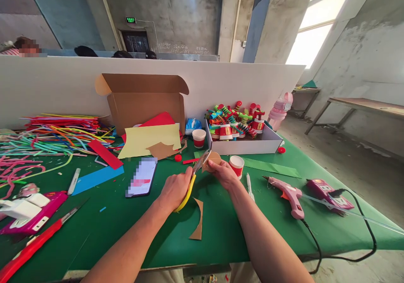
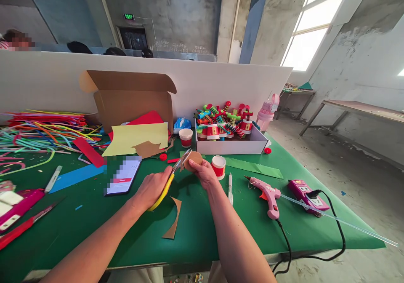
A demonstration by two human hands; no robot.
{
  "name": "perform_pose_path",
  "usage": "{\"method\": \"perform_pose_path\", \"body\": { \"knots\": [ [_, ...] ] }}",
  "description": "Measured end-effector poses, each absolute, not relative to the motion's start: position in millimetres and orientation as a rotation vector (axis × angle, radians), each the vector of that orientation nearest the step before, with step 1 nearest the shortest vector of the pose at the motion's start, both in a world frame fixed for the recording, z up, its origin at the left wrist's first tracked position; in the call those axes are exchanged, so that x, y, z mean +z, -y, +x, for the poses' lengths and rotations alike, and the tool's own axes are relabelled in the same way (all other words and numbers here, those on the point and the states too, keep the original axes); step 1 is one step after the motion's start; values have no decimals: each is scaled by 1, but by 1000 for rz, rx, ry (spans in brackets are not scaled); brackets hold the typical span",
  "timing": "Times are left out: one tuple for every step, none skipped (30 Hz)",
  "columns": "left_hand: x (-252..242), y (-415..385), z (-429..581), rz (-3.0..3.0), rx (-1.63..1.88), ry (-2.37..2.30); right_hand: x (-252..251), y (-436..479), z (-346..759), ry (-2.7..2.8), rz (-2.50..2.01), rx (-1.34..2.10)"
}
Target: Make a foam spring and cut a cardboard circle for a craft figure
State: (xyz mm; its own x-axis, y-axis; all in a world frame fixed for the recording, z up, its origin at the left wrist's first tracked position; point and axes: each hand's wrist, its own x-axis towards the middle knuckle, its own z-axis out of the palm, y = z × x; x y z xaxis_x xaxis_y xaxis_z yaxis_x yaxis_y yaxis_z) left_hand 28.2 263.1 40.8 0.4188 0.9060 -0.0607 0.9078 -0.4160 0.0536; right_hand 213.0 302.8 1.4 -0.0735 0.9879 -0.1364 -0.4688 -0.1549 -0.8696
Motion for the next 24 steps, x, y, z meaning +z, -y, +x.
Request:
{"method": "perform_pose_path", "body": {
  "knots": [
    [41, -263, 28, 2573, -44, -1651, 1, -303, 213, 793, -922, 1538],
    [41, -263, 28, 2566, -54, -1652, 1, -303, 214, 796, -929, 1537],
    [41, -263, 28, 2562, -61, -1652, 1, -304, 214, 794, -938, 1537],
    [41, -264, 28, 2560, -63, -1651, 0, -304, 214, 791, -947, 1537],
    [40, -264, 28, 2561, -63, -1649, 0, -305, 215, 787, -955, 1536],
    [40, -264, 28, 2564, -59, -1646, -1, -305, 216, 785, -958, 1533],
    [40, -264, 28, 2567, -54, -1642, -1, -305, 217, 788, -957, 1531],
    [40, -264, 28, 2568, -51, -1638, -1, -305, 218, 795, -955, 1529],
    [40, -263, 28, 2569, -51, -1634, -1, -306, 219, 803, -955, 1529],
    [40, -263, 28, 2568, -50, -1630, -1, -306, 220, 811, -957, 1531],
    [40, -263, 28, 2567, -50, -1625, 0, -306, 221, 818, -962, 1534],
    [40, -263, 28, 2565, -53, -1618, 0, -306, 222, 818, -968, 1537],
    [40, -263, 27, 2562, -58, -1611, 0, -306, 223, 810, -974, 1536],
    [40, -263, 27, 2561, -61, -1605, 0, -306, 222, 792, -977, 1532],
    [40, -263, 27, 2561, -63, -1603, 0, -306, 222, 766, -974, 1527],
    [39, -264, 27, 2563, -64, -1604, 0, -306, 220, 734, -965, 1524],
    [40, -264, 26, 2568, -64, -1604, 0, -306, 219, 702, -949, 1523],
    [40, -264, 26, 2576, -63, -1606, 0, -306, 217, 675, -932, 1524],
    [40, -265, 25, 2587, -64, -1609, 0, -306, 215, 656, -917, 1525],
    [41, -265, 25, 2599, -70, -1612, 0, -305, 214, 647, -909, 1527],
    [42, -265, 24, 2609, -75, -1614, 0, -305, 213, 645, -910, 1527],
    [42, -265, 24, 2616, -80, -1616, 0, -305, 212, 651, -917, 1528],
    [43, -265, 24, 2618, -83, -1620, 0, -305, 212, 659, -925, 1532],
    [43, -265, 24, 2617, -81, -1622, 0, -304, 212, 671, -929, 1538]
  ]
}}
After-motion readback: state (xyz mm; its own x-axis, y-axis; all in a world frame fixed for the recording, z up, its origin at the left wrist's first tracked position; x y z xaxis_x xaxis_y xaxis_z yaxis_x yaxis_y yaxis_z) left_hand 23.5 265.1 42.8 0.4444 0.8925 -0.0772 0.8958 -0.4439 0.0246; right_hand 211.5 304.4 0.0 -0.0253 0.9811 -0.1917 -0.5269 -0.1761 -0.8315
